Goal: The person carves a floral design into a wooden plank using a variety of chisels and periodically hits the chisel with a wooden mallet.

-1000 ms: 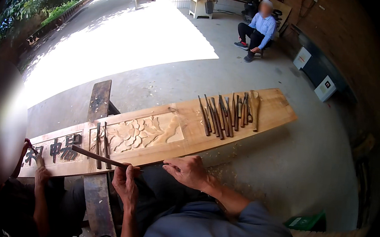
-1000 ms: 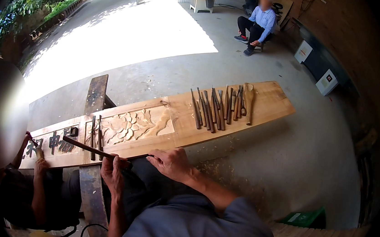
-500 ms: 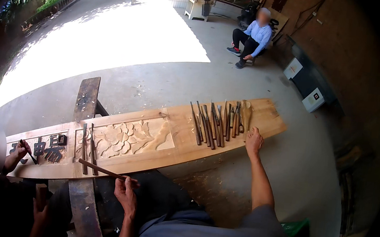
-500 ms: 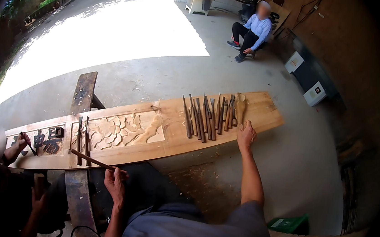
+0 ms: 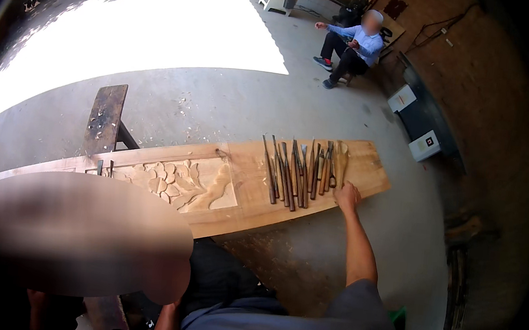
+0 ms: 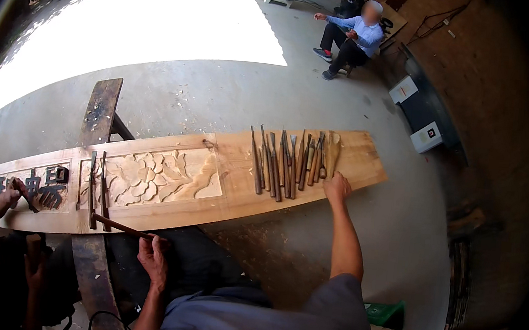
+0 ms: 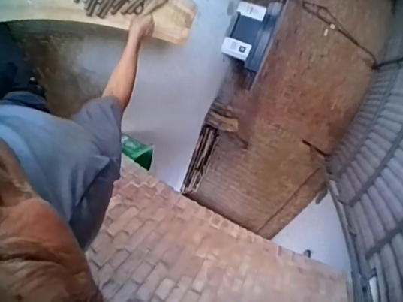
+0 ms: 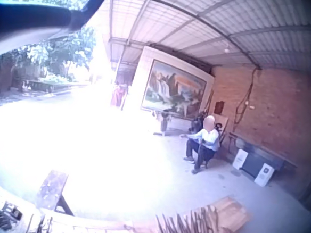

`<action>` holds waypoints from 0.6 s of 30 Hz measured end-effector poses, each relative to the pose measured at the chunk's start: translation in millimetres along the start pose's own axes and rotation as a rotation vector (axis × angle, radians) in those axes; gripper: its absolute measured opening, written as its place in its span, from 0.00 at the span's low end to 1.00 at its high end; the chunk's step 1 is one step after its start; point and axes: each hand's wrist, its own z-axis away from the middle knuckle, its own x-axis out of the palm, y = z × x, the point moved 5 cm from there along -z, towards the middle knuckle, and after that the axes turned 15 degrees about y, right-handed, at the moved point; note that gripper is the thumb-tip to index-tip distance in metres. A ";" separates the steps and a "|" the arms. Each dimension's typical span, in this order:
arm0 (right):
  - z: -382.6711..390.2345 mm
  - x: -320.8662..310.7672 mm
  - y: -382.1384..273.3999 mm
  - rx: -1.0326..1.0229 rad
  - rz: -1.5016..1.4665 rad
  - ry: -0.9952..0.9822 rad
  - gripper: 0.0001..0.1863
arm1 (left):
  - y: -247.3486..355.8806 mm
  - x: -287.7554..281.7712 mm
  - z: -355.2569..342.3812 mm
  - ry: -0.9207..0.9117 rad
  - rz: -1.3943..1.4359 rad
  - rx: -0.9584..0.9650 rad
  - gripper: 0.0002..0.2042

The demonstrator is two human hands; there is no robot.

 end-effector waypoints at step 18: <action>43.7 -26.6 -41.5 0.405 -1.072 -0.184 0.16 | 49.6 31.6 -56.5 0.083 0.251 -0.056 0.09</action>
